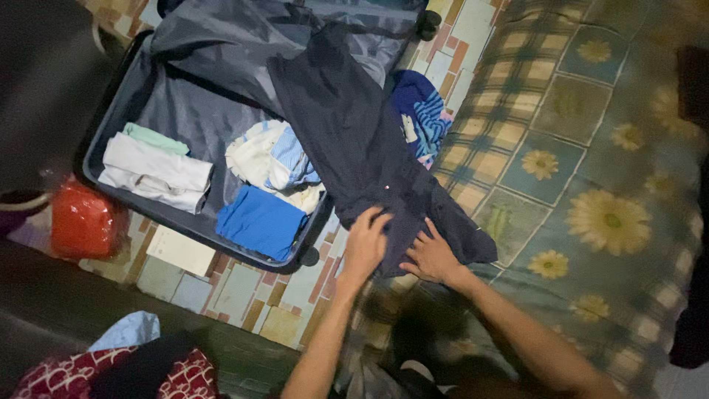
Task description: The person folds various items of clothing by hand and places them into an open suitcase on the floor.
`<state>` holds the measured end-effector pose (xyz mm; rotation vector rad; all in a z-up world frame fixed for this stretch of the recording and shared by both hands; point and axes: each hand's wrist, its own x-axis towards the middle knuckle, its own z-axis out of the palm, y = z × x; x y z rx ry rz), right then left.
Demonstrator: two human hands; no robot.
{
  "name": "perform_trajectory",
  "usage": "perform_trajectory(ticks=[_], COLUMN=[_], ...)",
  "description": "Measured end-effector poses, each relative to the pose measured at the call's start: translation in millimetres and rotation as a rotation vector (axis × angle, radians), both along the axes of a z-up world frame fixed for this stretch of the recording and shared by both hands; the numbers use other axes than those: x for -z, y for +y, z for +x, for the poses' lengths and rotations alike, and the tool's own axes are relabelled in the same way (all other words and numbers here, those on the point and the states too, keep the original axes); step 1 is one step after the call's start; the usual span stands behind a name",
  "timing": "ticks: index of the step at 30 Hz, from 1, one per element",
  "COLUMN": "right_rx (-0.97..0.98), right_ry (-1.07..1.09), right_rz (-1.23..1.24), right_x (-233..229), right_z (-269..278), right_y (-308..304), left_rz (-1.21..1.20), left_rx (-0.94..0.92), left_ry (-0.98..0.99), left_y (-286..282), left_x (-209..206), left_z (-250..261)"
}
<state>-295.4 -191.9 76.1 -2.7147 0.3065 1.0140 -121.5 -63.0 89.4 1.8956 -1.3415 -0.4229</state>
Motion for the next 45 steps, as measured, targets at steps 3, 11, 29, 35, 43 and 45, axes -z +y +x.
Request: perform_trajectory(ticks=[3, 11, 29, 35, 43, 45], right_rx=[-0.051, -0.038, 0.306, 0.316, 0.078, -0.071], right_ry=[-0.366, -0.247, 0.005, -0.101, -0.132, -0.419], right_rz=[-0.007, 0.035, -0.136, -0.478, -0.503, -0.621], right_x=[14.7, 5.7, -56.9, -35.6, -142.3, -183.4], right_z=[-8.1, -9.4, -8.0, -54.3, 17.7, 83.9], right_y=[-2.2, -3.1, 0.8, -25.4, -114.4, -138.4], left_rz=[0.203, 0.231, 0.087, 0.140, -0.165, 0.028], left_rx=[-0.003, 0.121, 0.235, 0.224, 0.020, -0.099], left_ry=[-0.182, -0.474, -0.451, -0.266, 0.230, 0.603], left_y=[35.5, 49.8, 34.4, 38.0, 33.1, 18.2], left_x=[37.7, 76.9, 76.1, 66.7, 84.2, 101.2], left_z=[6.6, 24.6, 26.8, 11.9, 31.9, 56.5])
